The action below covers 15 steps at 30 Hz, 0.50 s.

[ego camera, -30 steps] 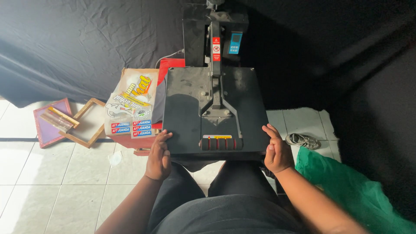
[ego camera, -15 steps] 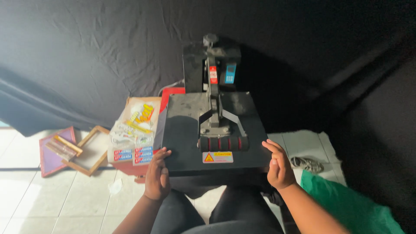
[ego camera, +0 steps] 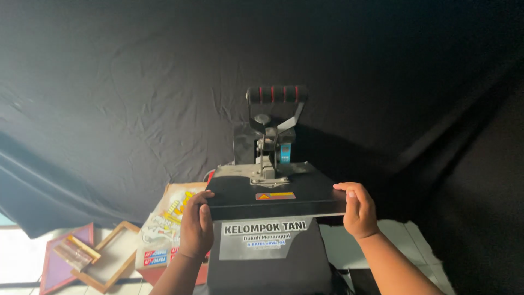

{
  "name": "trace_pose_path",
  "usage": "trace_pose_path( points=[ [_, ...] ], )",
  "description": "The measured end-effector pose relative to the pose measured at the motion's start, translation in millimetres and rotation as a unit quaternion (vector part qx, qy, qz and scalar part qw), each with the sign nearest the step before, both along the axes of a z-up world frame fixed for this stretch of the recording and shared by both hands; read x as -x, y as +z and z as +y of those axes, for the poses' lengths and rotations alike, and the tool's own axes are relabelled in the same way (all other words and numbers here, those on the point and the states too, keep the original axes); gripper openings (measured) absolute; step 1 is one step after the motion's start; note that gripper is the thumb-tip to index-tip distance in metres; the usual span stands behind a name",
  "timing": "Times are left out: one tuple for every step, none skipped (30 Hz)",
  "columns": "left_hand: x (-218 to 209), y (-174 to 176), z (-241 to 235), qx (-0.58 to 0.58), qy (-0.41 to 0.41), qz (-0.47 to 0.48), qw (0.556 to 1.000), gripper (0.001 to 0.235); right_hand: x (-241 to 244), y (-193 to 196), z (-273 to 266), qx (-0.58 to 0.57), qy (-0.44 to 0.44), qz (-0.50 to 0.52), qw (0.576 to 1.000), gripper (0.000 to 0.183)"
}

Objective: The person operates a heat press machine to apply a design onto a black t-shirt. They repeatedly lower the press, hold it down, and then lift it to check the shirt before repeating the process.

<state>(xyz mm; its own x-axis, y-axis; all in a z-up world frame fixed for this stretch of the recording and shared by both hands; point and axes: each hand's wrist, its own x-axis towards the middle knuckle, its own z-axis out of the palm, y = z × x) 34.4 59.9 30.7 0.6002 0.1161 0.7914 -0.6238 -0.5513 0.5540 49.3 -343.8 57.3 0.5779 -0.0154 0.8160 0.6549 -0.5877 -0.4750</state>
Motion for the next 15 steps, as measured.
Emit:
trace_pose_path(
  points=[
    [-6,5,0,0.004,0.005,0.013,1.0,0.043,-5,4,0,-0.015,-0.005,0.019,1.0,0.045],
    [-9,13,-1,0.002,0.005,0.01,1.0,0.043,-8,11,0,-0.016,-0.006,0.016,1.0,0.045],
    [-12,20,-2,0.0,0.018,0.012,1.0,0.041,-12,18,1,-0.018,-0.003,0.021,1.0,0.044],
    [-9,23,-3,-0.002,0.034,0.022,0.999,0.041,-10,21,2,-0.019,0.001,0.033,0.999,0.044],
    [-19,35,-1,-0.002,0.035,0.027,0.999,0.041,-21,28,2,-0.019,0.002,0.038,0.999,0.044],
    [-20,38,1,0.013,-0.001,0.014,1.0,0.035,-25,27,1,-0.04,-0.02,0.069,0.997,0.039],
    [-24,39,3,0.029,-0.036,0.0,0.999,0.03,-32,25,0,-0.059,-0.043,0.1,0.992,0.036],
    [-27,40,4,0.032,-0.034,0.03,0.998,0.03,-32,29,0,-0.055,-0.044,0.13,0.989,0.036],
    [-29,38,5,0.031,-0.038,0.007,0.999,0.028,-32,30,-1,-0.05,-0.025,0.107,0.993,0.036],
    [-31,34,4,0.03,-0.043,-0.023,0.998,0.026,-31,29,-3,-0.046,-0.006,0.078,0.996,0.036],
    [-10,28,-1,0.033,-0.041,0.001,0.999,0.026,-20,15,-6,-0.043,-0.006,0.102,0.994,0.036],
    [1,33,-4,0.075,-0.051,-0.026,0.996,0.027,-17,11,-5,-0.116,0.03,0.071,0.99,0.028],
    [10,41,-6,0.117,-0.06,-0.052,0.99,0.03,-15,10,-5,-0.189,0.065,0.039,0.979,0.03],
    [22,20,6,0.119,-0.062,-0.05,0.99,0.03,-8,-8,-12,-0.188,0.062,0.041,0.979,0.03],
    [30,-1,17,0.131,-0.03,-0.052,0.99,0.043,-3,-25,-20,-0.248,0.035,0.051,0.967,0.036]
  ],
)
